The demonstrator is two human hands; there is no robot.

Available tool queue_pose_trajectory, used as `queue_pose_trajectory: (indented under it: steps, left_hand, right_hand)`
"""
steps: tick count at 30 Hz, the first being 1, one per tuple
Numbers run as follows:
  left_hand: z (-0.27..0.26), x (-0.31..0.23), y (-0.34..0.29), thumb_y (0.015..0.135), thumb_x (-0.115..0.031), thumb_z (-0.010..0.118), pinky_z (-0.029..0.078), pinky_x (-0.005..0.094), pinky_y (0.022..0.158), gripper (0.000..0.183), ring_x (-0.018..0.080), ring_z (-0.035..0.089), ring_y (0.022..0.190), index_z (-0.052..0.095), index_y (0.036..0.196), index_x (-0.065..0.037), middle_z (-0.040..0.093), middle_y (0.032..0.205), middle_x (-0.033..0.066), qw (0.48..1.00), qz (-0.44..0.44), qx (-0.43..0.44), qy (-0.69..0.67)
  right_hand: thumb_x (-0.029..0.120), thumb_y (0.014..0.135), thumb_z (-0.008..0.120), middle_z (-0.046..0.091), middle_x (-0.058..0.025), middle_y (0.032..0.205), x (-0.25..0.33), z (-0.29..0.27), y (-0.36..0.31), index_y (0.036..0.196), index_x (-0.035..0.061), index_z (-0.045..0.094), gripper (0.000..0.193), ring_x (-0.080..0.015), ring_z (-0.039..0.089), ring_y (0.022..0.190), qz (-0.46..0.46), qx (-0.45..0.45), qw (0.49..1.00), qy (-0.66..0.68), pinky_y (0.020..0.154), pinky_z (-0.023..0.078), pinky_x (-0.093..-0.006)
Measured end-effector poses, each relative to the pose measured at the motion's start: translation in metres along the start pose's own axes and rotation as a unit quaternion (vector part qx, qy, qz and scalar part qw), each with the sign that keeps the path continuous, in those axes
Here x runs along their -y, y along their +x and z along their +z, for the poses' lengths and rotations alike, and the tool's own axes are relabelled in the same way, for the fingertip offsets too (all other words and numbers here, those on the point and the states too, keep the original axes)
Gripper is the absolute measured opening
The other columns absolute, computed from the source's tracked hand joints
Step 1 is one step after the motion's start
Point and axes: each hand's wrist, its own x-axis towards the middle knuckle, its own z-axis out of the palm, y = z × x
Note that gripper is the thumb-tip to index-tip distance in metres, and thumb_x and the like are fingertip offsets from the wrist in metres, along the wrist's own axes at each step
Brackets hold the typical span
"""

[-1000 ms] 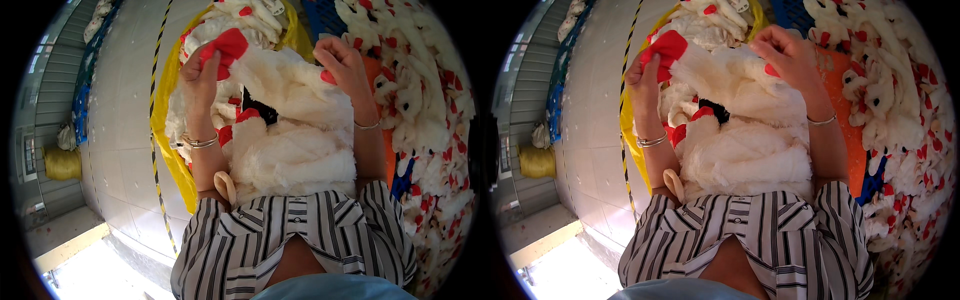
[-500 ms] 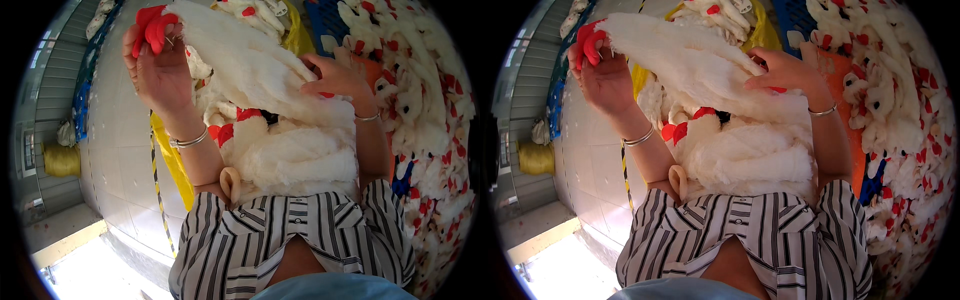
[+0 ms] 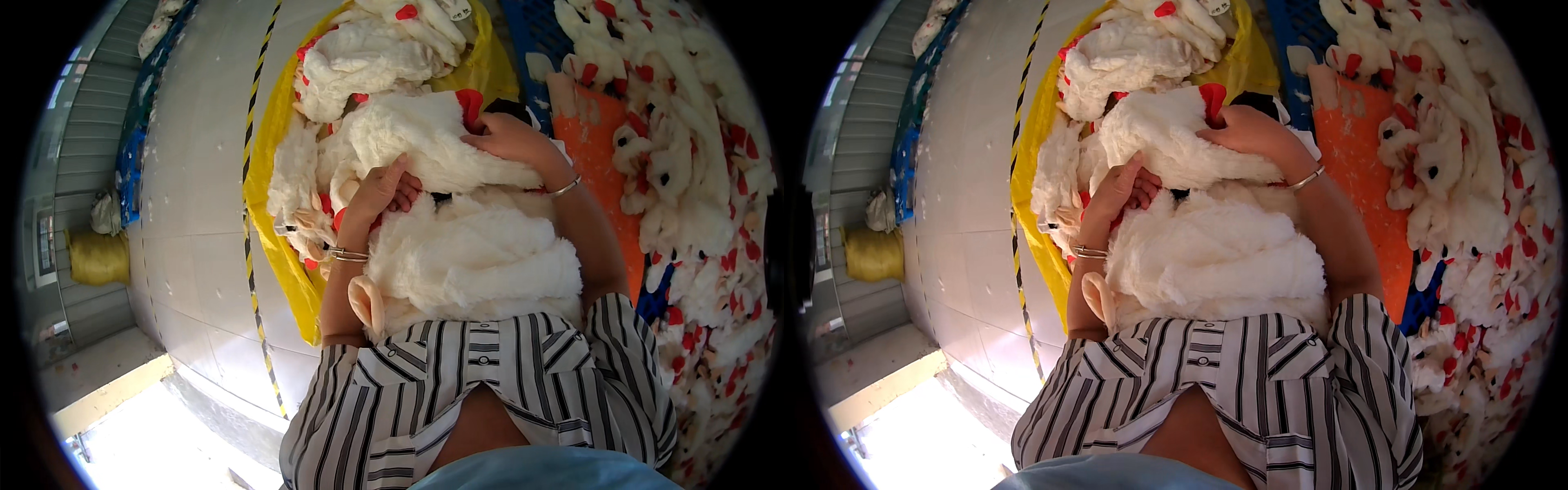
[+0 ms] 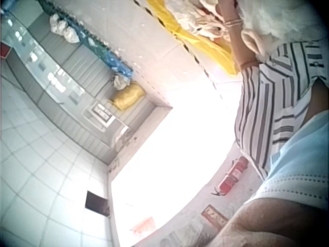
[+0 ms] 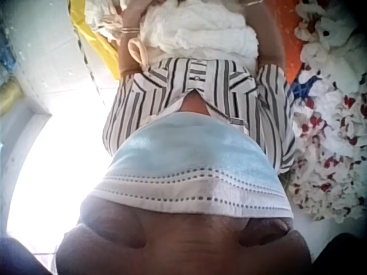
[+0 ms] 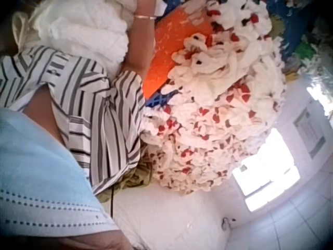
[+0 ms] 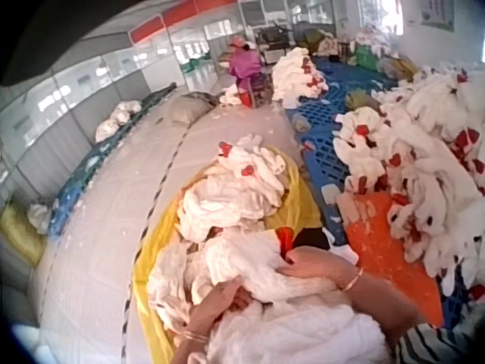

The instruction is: The person assembles white stuffed animal toys by hand, inserting red fabric pieces into the head openings and adjusting the ears and facial features. The person handles the toys one at a time, manipulating the fabric and stuffing to shape the head and secure the red components.

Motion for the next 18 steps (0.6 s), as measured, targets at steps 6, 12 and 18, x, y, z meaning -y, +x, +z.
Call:
queue_pose_trajectory:
  steps: [6,12,18]
  left_hand:
    - [0.036,-0.005,0.019,0.091,-0.053,0.058,0.056,0.0313,0.073,0.065,0.0237,0.067,0.086,0.059,0.115,0.007,0.066,0.103,0.0171,0.976,0.099,-0.094,-0.167]
    - [0.031,-0.048,-0.005,0.092,-0.033,0.066,0.054,0.0352,0.089,0.054,0.0239,0.066,0.098,0.050,0.126,0.006,0.062,0.117,0.0158,0.863,0.233,-0.168,-0.415]
    - [-0.021,-0.049,-0.019,0.100,-0.025,0.053,0.049,0.0288,0.073,0.031,0.0109,0.046,0.061,0.053,0.072,-0.012,0.049,0.067,0.0009,0.805,0.370,-0.108,-0.452]
  right_hand:
    - [0.031,0.086,0.067,0.067,-0.0213,0.090,0.049,0.057,-0.024,0.094,-0.0053,0.062,0.037,-0.0284,0.066,0.080,-0.144,-0.038,0.988,0.038,0.072,0.050,-0.0388]
    - [0.023,0.094,0.063,0.045,0.0044,0.062,0.061,-0.012,-0.048,0.071,0.0013,0.053,0.033,-0.0034,0.036,0.060,-0.145,-0.232,0.915,0.296,0.053,0.032,-0.0241]
    - [0.028,0.096,0.061,0.044,0.0070,0.063,0.035,-0.056,-0.087,0.071,0.0032,0.054,0.036,-0.0023,0.035,0.059,-0.118,-0.251,0.892,0.357,0.052,0.032,-0.0232]
